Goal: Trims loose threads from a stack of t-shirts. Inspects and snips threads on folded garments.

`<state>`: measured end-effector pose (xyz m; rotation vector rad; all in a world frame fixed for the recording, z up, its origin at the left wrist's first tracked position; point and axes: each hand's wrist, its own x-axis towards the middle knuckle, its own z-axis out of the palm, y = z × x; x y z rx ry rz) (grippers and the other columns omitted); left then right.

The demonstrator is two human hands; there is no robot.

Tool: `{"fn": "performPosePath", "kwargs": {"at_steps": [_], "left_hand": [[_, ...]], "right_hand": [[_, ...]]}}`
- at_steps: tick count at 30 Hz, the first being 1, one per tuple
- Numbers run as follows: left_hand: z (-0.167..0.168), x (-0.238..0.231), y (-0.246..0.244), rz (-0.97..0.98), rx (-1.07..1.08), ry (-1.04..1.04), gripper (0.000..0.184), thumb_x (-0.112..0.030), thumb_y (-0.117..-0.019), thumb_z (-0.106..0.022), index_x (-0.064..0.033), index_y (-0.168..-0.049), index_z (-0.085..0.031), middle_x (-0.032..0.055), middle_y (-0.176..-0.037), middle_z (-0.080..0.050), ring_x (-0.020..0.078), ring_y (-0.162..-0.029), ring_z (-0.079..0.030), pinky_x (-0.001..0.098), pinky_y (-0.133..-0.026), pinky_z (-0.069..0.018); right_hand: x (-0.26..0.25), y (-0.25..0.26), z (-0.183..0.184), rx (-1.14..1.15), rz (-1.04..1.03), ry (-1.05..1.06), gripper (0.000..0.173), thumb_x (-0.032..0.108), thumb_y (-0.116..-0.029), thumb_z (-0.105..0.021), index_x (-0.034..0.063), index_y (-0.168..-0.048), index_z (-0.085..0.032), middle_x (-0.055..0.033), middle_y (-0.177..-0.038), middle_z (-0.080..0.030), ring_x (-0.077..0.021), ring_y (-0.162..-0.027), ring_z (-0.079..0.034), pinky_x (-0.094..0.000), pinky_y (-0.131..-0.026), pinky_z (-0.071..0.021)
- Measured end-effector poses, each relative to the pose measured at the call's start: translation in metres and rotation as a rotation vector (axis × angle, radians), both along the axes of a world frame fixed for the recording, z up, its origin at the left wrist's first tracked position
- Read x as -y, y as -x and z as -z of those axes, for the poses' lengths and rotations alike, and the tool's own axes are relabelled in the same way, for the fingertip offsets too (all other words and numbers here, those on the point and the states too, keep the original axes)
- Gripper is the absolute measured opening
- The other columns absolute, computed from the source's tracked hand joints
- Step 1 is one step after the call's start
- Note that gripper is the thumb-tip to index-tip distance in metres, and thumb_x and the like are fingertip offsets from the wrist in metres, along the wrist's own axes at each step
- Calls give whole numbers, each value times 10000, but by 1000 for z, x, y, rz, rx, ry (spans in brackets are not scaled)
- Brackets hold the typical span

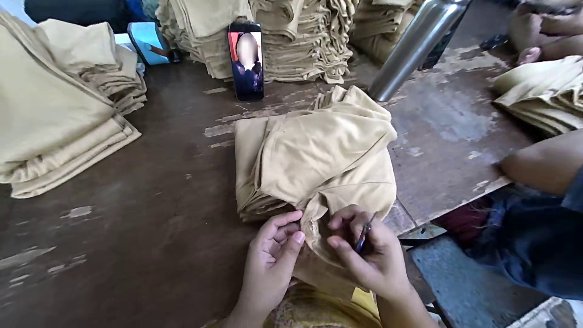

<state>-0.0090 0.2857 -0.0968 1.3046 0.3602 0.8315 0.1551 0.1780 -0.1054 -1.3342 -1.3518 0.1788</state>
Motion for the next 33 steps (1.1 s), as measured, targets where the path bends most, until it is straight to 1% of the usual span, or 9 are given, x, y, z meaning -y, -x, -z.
{"fn": "performPosePath", "kwargs": {"at_steps": [2, 4, 7, 12, 16, 20, 23, 27, 33], "left_hand": [[2, 0, 1, 0, 17, -29, 239, -46, -1011, -584, -7, -1241, -636, -3, -1104, -723, 68, -959, -698, 259, -856, -595], [3, 1, 2, 0, 32, -47, 214, -65, -1018, -583, -35, -1208, -679, -9, -1131, -721, 60, -975, -694, 247, -866, -590], [3, 4, 3, 3, 39, -88, 217, -80, -1020, -588, -48, -1207, -695, -22, -1161, -724, 50, -1020, -689, 240, -907, -580], [4, 10, 1, -46, 31, -139, 219, 7, -953, -648, -10, -1166, -695, -31, -1102, -742, 30, -957, -708, 209, -854, -599], [7, 10, 0, -68, 34, -137, 200, 20, -952, -641, -16, -1142, -693, -35, -1076, -742, 21, -935, -703, 198, -840, -594], [8, 8, 1, -46, 50, -110, 193, -10, -967, -646, -40, -1152, -690, -34, -1077, -739, 32, -941, -704, 207, -848, -594], [11, 10, 0, -57, 53, -126, 187, -10, -971, -641, -71, -1136, -706, -54, -1101, -737, 17, -960, -698, 189, -853, -586], [13, 10, 0, -65, 40, -170, 179, -21, -982, -634, -85, -1125, -721, -60, -1103, -720, -4, -973, -676, 166, -855, -571], [18, 4, 1, 35, 78, 51, 163, -62, -1001, -608, -143, -1125, -677, -58, -1075, -707, 19, -960, -672, 209, -865, -568]], "right_hand": [[-1, 11, -2, -41, -1, -41, 285, 246, -939, -758, 77, -1038, -552, -77, -1153, -676, -93, -975, -684, -231, -830, -593], [-5, 21, 0, -67, 37, -85, 341, 213, -903, -800, 80, -1077, -539, -90, -1193, -692, -138, -1018, -708, -273, -861, -612], [-9, 28, 3, -35, 159, -111, 301, 190, -921, -778, 55, -1094, -573, -60, -1067, -739, -74, -886, -710, -204, -772, -602], [-6, 28, 1, -18, 173, -148, 186, 130, -947, -728, 81, -992, -555, -21, -910, -727, -42, -788, -694, -163, -691, -578], [-1, 25, -3, -155, 32, -76, 143, 114, -979, -651, 91, -1038, -523, -25, -1016, -697, -27, -835, -659, -152, -710, -549], [-2, 24, 1, -208, -17, -67, 311, 155, -940, -741, 67, -1168, -548, -98, -1237, -694, -154, -1042, -713, -278, -856, -615], [-5, 28, 2, -93, 77, -77, 246, 149, -946, -738, 55, -1097, -570, -67, -1111, -745, -86, -915, -723, -212, -777, -611], [-5, 25, 0, 20, 139, -103, 139, 122, -956, -704, 64, -1016, -593, -29, -933, -712, -31, -799, -655, -149, -699, -545], [4, 21, -3, -35, -79, -28, 150, 129, -982, -650, 70, -1039, -524, -58, -978, -684, -67, -843, -649, -188, -741, -545]]}}
